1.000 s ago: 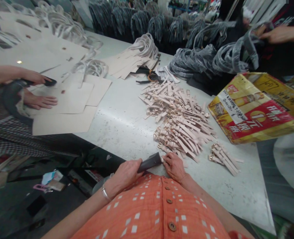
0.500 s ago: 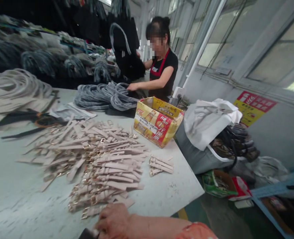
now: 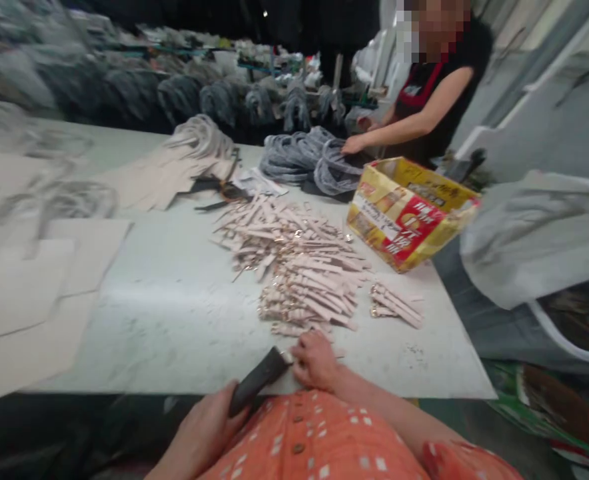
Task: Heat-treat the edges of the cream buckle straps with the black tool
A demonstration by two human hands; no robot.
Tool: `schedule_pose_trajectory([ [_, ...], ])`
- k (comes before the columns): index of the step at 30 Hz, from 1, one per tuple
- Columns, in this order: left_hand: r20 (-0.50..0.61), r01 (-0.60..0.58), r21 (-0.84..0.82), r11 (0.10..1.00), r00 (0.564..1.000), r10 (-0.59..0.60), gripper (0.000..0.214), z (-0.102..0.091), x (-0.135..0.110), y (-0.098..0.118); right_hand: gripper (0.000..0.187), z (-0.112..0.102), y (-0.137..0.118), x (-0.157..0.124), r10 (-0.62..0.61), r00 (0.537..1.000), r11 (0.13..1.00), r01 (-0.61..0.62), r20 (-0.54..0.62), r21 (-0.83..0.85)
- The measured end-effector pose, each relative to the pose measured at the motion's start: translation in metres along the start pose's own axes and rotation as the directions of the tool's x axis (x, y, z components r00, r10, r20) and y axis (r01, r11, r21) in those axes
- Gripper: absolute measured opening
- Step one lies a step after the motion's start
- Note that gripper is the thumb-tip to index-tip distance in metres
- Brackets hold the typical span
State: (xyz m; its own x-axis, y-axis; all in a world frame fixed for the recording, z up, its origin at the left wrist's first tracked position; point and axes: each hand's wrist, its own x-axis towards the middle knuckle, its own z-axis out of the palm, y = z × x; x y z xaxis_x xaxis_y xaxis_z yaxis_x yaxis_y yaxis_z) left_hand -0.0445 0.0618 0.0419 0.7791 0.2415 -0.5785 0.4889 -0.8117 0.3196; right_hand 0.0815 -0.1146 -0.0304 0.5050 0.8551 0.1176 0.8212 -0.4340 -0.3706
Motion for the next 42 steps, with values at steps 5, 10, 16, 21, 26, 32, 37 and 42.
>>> schedule_pose_trajectory([
  [5, -0.033, 0.012, 0.050, 0.999, 0.999, -0.011, 0.024, -0.002, -0.031, -0.014, 0.023, -0.005, 0.000, -0.005, -0.004, 0.999, 0.995, 0.001, 0.034, 0.097],
  [10, -0.046, 0.000, 0.086, 0.996, 0.999, 0.004, 0.025, 0.001, -0.028, -0.010, 0.025, -0.007, -0.003, -0.004, -0.008, 0.996, 0.995, 0.000, 0.087, 0.096],
  [16, -0.067, -0.019, 0.077, 0.997, 0.997, 0.024, 0.024, 0.003, -0.028, -0.015, 0.031, -0.007, 0.001, -0.005, -0.031, 0.994, 0.997, 0.023, 0.105, 0.073],
  [21, -0.062, -0.009, 0.070, 0.998, 0.998, 0.013, 0.023, 0.001, -0.028, -0.014, 0.037, -0.003, 0.005, -0.008, -0.040, 0.998, 0.991, 0.033, 0.050, 0.126],
  [26, -0.062, -0.013, 0.077, 0.997, 0.998, 0.018, 0.024, 0.002, -0.027, -0.015, 0.031, 0.008, 0.011, -0.013, 0.009, 0.997, 0.966, 0.012, -0.078, 0.258],
  [32, -0.042, -0.040, 0.114, 0.993, 0.998, 0.045, 0.025, 0.005, -0.027, -0.016, 0.026, 0.013, 0.015, -0.015, 0.026, 0.991, 0.939, 0.022, -0.134, 0.343],
  [37, -0.028, -0.049, 0.121, 0.991, 0.998, 0.053, 0.028, -0.001, -0.025, -0.009, 0.018, 0.007, 0.017, -0.014, -0.014, 0.994, 0.929, 0.052, -0.105, 0.366],
  [42, -0.008, 0.020, 0.049, 0.999, 1.000, -0.019, 0.030, -0.004, -0.023, -0.010, 0.016, 0.006, 0.016, -0.014, -0.008, 0.992, 0.928, 0.055, -0.126, 0.369],
])
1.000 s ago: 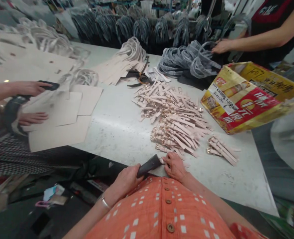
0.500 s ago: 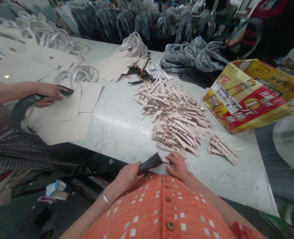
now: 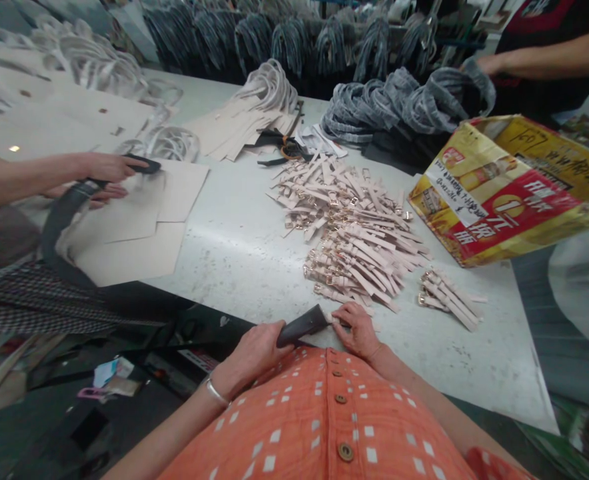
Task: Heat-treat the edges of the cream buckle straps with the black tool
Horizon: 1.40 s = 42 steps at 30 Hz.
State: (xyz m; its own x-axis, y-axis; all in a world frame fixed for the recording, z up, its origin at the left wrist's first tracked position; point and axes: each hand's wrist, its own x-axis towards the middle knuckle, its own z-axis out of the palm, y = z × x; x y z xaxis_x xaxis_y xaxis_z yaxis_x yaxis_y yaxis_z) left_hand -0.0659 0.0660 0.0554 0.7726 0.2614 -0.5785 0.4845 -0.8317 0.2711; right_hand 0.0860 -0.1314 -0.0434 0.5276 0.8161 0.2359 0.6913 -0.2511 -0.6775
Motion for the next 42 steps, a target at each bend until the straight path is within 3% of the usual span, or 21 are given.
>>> schedule_pose_trajectory([
  [4, -0.035, 0.022, 0.056, 0.998, 0.999, -0.020, 0.030, 0.003, -0.004, -0.004, 0.016, 0.000, -0.001, -0.002, 0.002, 1.000, 1.000, -0.002, 0.012, 0.013],
  [11, -0.031, -0.116, 0.098, 0.988, 0.992, 0.120, 0.026, 0.000, -0.007, 0.007, 0.017, -0.001, 0.003, -0.003, -0.001, 1.000, 1.000, 0.000, 0.029, 0.024],
  [20, -0.055, 0.003, -0.029, 1.000, 0.998, -0.005, 0.029, 0.006, -0.001, 0.001, 0.019, -0.002, 0.004, -0.003, -0.028, 0.999, 0.999, 0.027, 0.024, 0.020],
  [24, -0.012, -0.057, 0.026, 0.998, 0.998, 0.057, 0.027, 0.003, -0.006, -0.003, 0.018, -0.002, 0.005, -0.002, -0.021, 0.999, 1.000, 0.021, 0.033, 0.017],
  [33, -0.038, -0.031, -0.013, 0.999, 0.999, 0.031, 0.029, -0.003, 0.009, 0.022, 0.016, -0.007, 0.003, 0.001, -0.003, 0.995, 1.000, 0.002, 0.096, 0.016],
  [42, -0.020, 0.027, 0.037, 0.999, 0.999, -0.026, 0.026, 0.001, 0.001, -0.009, 0.018, -0.002, 0.007, -0.002, -0.023, 0.998, 0.999, 0.022, 0.052, 0.028],
])
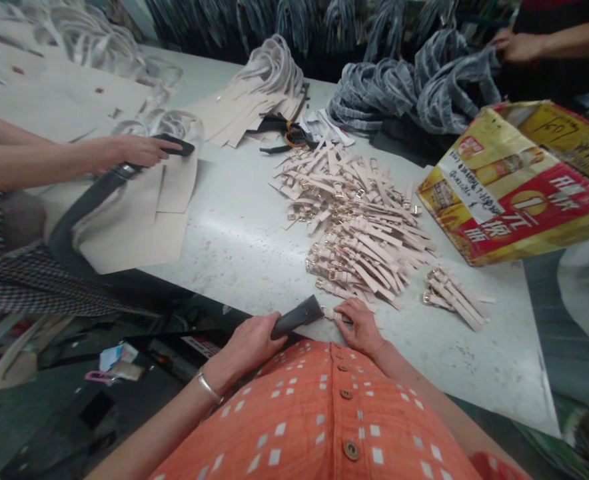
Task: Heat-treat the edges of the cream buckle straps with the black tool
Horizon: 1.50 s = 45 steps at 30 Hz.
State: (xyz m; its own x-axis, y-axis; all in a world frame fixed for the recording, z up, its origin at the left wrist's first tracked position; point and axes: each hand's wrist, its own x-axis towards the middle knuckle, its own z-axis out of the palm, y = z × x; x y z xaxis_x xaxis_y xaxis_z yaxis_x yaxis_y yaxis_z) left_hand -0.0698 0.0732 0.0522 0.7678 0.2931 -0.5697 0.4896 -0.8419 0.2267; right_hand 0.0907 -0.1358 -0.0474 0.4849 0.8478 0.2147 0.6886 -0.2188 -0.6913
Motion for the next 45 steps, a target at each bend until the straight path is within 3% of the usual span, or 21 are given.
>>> schedule_pose_trajectory([
  [7, -0.017, -0.114, 0.044, 0.992, 0.993, 0.115, 0.027, -0.006, 0.000, 0.016, 0.017, -0.004, -0.004, 0.003, 0.022, 0.999, 1.000, -0.021, 0.039, -0.013],
  [17, -0.022, 0.016, -0.110, 0.994, 1.000, -0.019, 0.037, -0.012, 0.007, 0.010, 0.018, -0.001, -0.003, 0.001, 0.047, 0.999, 0.999, -0.047, 0.015, -0.019],
  [27, 0.022, 0.013, -0.020, 1.000, 1.000, -0.013, 0.033, -0.005, -0.004, 0.013, 0.016, -0.001, -0.008, 0.004, 0.041, 0.999, 0.998, -0.042, -0.012, -0.049],
  [33, 0.008, -0.043, 0.000, 0.999, 0.999, 0.043, 0.030, -0.009, -0.004, 0.029, 0.016, -0.001, -0.006, 0.004, 0.035, 0.999, 0.999, -0.035, 0.001, -0.034],
  [35, 0.019, -0.085, 0.032, 0.996, 0.996, 0.084, 0.029, -0.009, -0.002, 0.035, 0.021, -0.001, -0.003, 0.003, 0.026, 1.000, 1.000, -0.026, -0.001, -0.003],
  [40, 0.054, -0.101, 0.089, 0.991, 0.994, 0.096, 0.029, -0.013, -0.002, 0.033, 0.058, -0.002, 0.003, -0.001, 0.020, 0.999, 0.998, -0.018, -0.030, 0.057],
  [45, 0.075, -0.105, 0.153, 0.983, 0.993, 0.095, 0.027, -0.019, -0.004, 0.022, 0.057, -0.006, 0.000, 0.000, 0.004, 1.000, 0.998, -0.004, 0.005, 0.057],
])
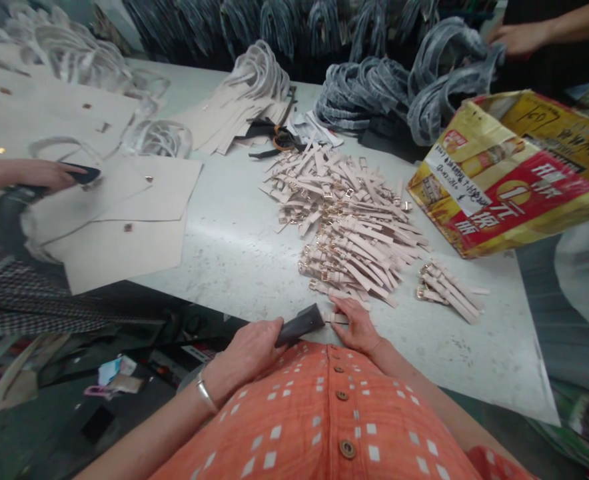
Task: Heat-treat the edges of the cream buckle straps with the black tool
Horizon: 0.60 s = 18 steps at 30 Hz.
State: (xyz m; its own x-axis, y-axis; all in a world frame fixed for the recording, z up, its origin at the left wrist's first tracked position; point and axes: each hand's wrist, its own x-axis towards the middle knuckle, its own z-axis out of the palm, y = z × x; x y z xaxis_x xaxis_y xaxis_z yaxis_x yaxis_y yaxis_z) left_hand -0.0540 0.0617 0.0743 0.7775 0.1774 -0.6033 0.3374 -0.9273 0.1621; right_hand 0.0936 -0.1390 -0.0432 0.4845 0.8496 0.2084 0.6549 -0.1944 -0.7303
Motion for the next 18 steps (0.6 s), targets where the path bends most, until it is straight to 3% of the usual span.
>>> schedule_pose_trajectory([
  [9, 0.002, 0.048, 0.022, 0.999, 0.999, -0.048, 0.029, 0.002, -0.007, 0.005, 0.057, 0.001, 0.001, 0.000, -0.008, 1.000, 1.000, 0.008, 0.006, -0.013],
  [14, -0.052, -0.056, -0.034, 0.998, 0.997, 0.055, 0.028, 0.001, -0.004, 0.014, 0.057, 0.003, 0.001, -0.001, -0.007, 1.000, 1.000, 0.007, -0.002, -0.013],
  [18, -0.083, -0.039, -0.010, 0.999, 0.996, 0.038, 0.027, 0.001, 0.007, 0.022, 0.060, 0.002, 0.002, -0.001, -0.022, 1.000, 1.000, 0.022, -0.001, -0.016],
])
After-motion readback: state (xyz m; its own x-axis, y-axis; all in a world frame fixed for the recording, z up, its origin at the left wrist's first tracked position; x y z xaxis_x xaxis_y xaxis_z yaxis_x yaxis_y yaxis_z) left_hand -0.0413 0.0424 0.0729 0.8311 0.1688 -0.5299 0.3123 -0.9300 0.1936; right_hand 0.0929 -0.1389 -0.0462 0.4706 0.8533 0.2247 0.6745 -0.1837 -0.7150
